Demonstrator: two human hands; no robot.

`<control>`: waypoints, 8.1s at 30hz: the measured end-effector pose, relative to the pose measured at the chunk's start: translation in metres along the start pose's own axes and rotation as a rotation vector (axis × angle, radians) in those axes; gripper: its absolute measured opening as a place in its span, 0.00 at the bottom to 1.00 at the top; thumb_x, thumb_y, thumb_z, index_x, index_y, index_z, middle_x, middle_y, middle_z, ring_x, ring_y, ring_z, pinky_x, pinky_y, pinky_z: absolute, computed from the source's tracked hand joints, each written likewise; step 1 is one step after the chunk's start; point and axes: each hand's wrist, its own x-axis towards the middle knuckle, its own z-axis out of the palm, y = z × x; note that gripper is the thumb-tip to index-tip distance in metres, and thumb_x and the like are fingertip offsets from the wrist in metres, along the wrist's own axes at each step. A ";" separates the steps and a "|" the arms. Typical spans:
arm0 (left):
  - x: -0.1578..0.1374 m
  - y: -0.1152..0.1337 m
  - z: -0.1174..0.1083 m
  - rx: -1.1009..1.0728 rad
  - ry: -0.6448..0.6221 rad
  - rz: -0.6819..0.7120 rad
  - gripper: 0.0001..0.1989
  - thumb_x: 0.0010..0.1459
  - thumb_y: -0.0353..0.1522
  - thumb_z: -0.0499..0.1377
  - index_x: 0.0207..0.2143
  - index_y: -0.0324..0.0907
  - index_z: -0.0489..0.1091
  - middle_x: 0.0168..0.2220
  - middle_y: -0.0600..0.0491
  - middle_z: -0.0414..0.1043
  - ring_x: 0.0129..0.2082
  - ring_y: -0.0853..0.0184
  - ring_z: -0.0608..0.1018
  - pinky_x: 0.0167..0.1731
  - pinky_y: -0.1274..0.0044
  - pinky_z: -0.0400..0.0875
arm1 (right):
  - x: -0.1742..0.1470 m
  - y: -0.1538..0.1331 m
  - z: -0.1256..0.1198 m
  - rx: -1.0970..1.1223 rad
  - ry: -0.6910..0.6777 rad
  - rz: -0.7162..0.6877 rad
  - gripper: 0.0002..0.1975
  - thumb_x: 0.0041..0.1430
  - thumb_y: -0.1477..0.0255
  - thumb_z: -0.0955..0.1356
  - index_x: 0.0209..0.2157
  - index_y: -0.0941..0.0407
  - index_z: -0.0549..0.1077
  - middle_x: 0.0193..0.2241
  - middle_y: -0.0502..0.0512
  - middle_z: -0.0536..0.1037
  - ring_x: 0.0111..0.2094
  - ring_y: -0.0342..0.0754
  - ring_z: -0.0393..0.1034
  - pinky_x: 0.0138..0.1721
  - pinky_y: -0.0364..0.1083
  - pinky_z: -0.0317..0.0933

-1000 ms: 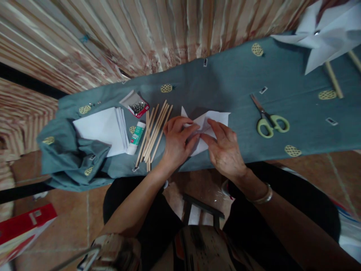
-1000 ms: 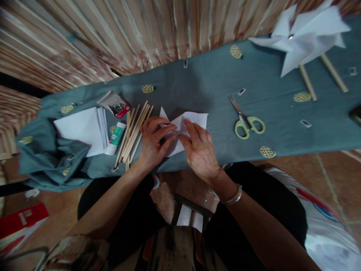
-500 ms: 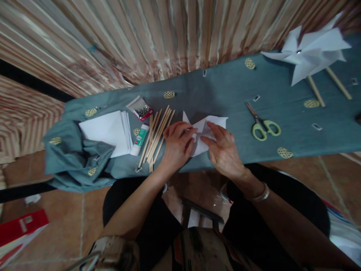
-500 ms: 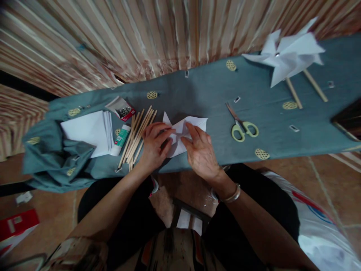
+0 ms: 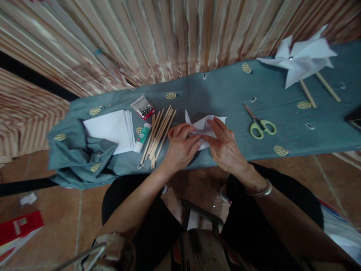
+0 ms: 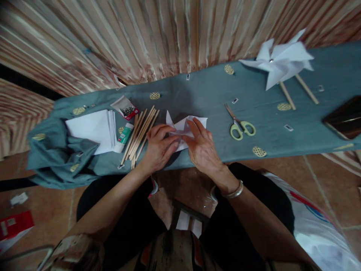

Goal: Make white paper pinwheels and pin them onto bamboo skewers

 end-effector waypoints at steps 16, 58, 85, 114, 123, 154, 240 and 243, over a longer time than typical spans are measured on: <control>0.000 -0.001 0.006 0.049 -0.091 0.037 0.23 0.66 0.50 0.50 0.46 0.47 0.76 0.61 0.48 0.67 0.67 0.51 0.56 0.65 0.50 0.38 | -0.002 0.004 0.000 0.117 -0.042 0.064 0.20 0.65 0.76 0.59 0.49 0.51 0.77 0.68 0.54 0.59 0.71 0.60 0.44 0.62 0.66 0.55; 0.004 0.008 0.002 0.073 -0.117 0.045 0.20 0.64 0.48 0.54 0.43 0.44 0.75 0.55 0.45 0.72 0.64 0.49 0.62 0.65 0.46 0.43 | -0.004 0.048 0.000 0.311 0.364 0.444 0.08 0.59 0.64 0.70 0.34 0.53 0.76 0.57 0.61 0.73 0.59 0.60 0.67 0.60 0.67 0.57; 0.002 0.010 0.004 0.081 -0.126 0.033 0.20 0.65 0.48 0.53 0.44 0.44 0.73 0.53 0.46 0.73 0.64 0.51 0.63 0.66 0.48 0.44 | 0.011 0.020 -0.009 0.313 0.267 0.535 0.05 0.57 0.66 0.69 0.33 0.53 0.75 0.28 0.50 0.78 0.28 0.48 0.71 0.34 0.49 0.66; 0.001 0.011 0.005 0.200 -0.148 0.062 0.23 0.67 0.49 0.48 0.48 0.44 0.73 0.57 0.48 0.72 0.64 0.53 0.63 0.66 0.49 0.46 | 0.001 0.011 -0.005 -0.110 0.123 -0.009 0.11 0.67 0.71 0.63 0.43 0.53 0.77 0.48 0.59 0.80 0.44 0.57 0.73 0.43 0.55 0.63; 0.000 0.011 0.006 0.192 -0.141 0.061 0.21 0.67 0.48 0.50 0.48 0.45 0.73 0.57 0.49 0.72 0.64 0.53 0.63 0.66 0.49 0.45 | 0.001 0.011 -0.008 -0.084 0.068 0.001 0.12 0.68 0.69 0.63 0.44 0.52 0.78 0.48 0.59 0.79 0.45 0.57 0.73 0.44 0.55 0.63; 0.001 0.011 0.003 0.161 -0.152 0.056 0.22 0.65 0.48 0.52 0.50 0.44 0.73 0.56 0.46 0.71 0.64 0.51 0.63 0.66 0.49 0.44 | 0.026 0.013 0.000 0.071 0.122 0.207 0.13 0.62 0.62 0.68 0.27 0.53 0.76 0.35 0.57 0.81 0.39 0.54 0.73 0.47 0.55 0.65; 0.002 -0.003 0.007 0.052 -0.051 0.019 0.23 0.64 0.51 0.51 0.46 0.48 0.77 0.59 0.48 0.67 0.64 0.51 0.59 0.64 0.52 0.45 | 0.028 0.005 0.001 -0.127 0.055 0.186 0.10 0.62 0.66 0.68 0.29 0.56 0.74 0.35 0.60 0.79 0.40 0.57 0.68 0.41 0.53 0.58; 0.003 -0.003 0.007 0.064 -0.074 0.021 0.24 0.64 0.51 0.51 0.45 0.47 0.77 0.59 0.47 0.67 0.65 0.50 0.59 0.64 0.51 0.45 | 0.027 0.006 0.002 -0.131 0.054 0.180 0.10 0.62 0.66 0.68 0.29 0.56 0.74 0.35 0.60 0.79 0.41 0.57 0.68 0.42 0.53 0.59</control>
